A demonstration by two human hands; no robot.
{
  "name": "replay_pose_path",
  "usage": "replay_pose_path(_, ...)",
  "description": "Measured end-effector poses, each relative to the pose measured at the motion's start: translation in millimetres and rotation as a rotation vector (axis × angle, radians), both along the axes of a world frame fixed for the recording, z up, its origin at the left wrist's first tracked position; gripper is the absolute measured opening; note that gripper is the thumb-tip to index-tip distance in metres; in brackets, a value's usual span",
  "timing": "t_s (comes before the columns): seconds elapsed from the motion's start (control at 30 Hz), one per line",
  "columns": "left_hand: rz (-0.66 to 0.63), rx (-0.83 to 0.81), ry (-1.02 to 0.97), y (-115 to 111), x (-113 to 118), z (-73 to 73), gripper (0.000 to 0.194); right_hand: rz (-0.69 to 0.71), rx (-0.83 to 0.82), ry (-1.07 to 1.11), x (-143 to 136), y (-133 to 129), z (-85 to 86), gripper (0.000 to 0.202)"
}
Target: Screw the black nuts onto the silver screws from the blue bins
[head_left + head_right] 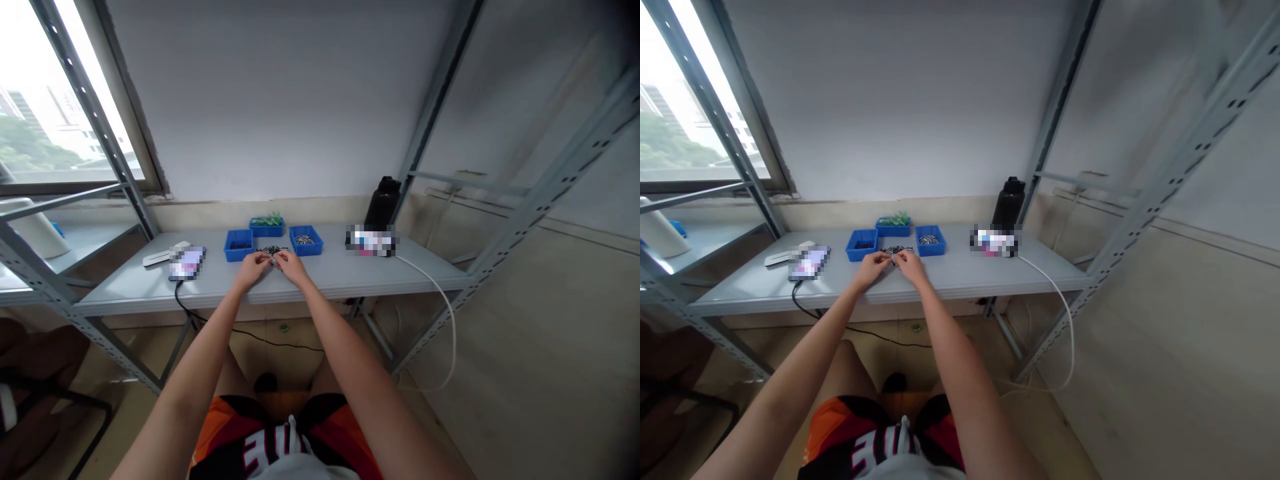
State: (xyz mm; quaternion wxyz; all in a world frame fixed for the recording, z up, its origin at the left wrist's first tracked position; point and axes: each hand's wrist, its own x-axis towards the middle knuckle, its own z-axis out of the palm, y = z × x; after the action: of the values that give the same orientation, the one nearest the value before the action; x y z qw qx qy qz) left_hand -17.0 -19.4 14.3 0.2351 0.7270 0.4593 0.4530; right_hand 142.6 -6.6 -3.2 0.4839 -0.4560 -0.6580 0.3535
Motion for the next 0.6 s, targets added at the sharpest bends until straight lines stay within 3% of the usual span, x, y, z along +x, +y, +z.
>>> replay_pose_path(0.37,0.028,0.003,-0.069,-4.3,1.7,6.3,0.026,0.108,0.057,-0.109,-0.4,-3.9,-0.3,0.017)
replay_pose_path(0.5,0.005,-0.138,-0.172,-1.3,2.2,1.5,0.031,0.041,0.018,-0.034,-0.8,-4.1,0.6,0.019)
replay_pose_path(0.6,-0.024,-0.162,-0.142,0.4,0.4,-0.7,0.029,-0.018,-0.002,0.058,-1.3,-1.1,-0.4,0.022)
